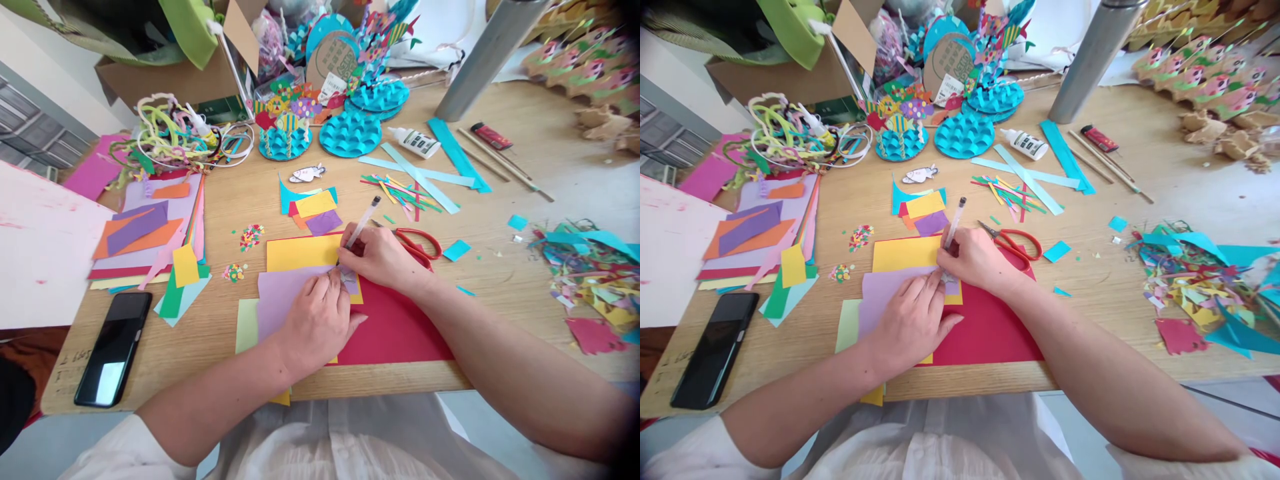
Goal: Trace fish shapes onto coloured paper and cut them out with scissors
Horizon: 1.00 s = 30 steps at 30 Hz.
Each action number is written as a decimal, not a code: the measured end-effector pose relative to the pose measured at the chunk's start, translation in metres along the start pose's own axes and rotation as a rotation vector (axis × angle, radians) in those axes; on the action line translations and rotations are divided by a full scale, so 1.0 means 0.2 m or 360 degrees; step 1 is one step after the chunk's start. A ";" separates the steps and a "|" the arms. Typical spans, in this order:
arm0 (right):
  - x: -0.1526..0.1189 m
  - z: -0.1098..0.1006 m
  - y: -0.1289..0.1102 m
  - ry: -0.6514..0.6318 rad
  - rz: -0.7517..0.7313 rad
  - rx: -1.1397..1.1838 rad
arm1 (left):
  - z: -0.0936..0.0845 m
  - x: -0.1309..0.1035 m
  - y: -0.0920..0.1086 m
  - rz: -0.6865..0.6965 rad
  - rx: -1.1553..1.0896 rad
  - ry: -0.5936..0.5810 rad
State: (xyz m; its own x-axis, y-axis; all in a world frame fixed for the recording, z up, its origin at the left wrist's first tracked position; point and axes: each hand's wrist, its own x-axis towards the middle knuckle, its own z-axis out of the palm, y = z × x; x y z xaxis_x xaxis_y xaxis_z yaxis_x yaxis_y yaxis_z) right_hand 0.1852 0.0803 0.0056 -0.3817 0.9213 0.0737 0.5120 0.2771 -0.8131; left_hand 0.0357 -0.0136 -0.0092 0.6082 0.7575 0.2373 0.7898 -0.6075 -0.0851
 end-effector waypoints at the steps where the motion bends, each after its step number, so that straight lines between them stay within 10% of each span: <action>1: 0.00 0.00 0.00 0.0004 0.0006 0.0012 | 0.00 0.00 0.00 0.0010 0.0009 -0.0001; 30: -0.01 0.02 0.01 0.0005 0.0072 -0.0048 | 0.01 0.00 0.00 0.0019 0.0020 0.0056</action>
State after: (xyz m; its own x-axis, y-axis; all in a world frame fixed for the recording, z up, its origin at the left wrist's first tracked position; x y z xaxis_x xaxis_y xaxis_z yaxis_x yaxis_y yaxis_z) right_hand 0.1839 0.0787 0.0027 -0.3550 0.9340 0.0389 0.5517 0.2429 -0.7979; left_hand 0.0359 -0.0138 -0.0119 0.6148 0.7409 0.2703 0.7833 -0.6134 -0.1003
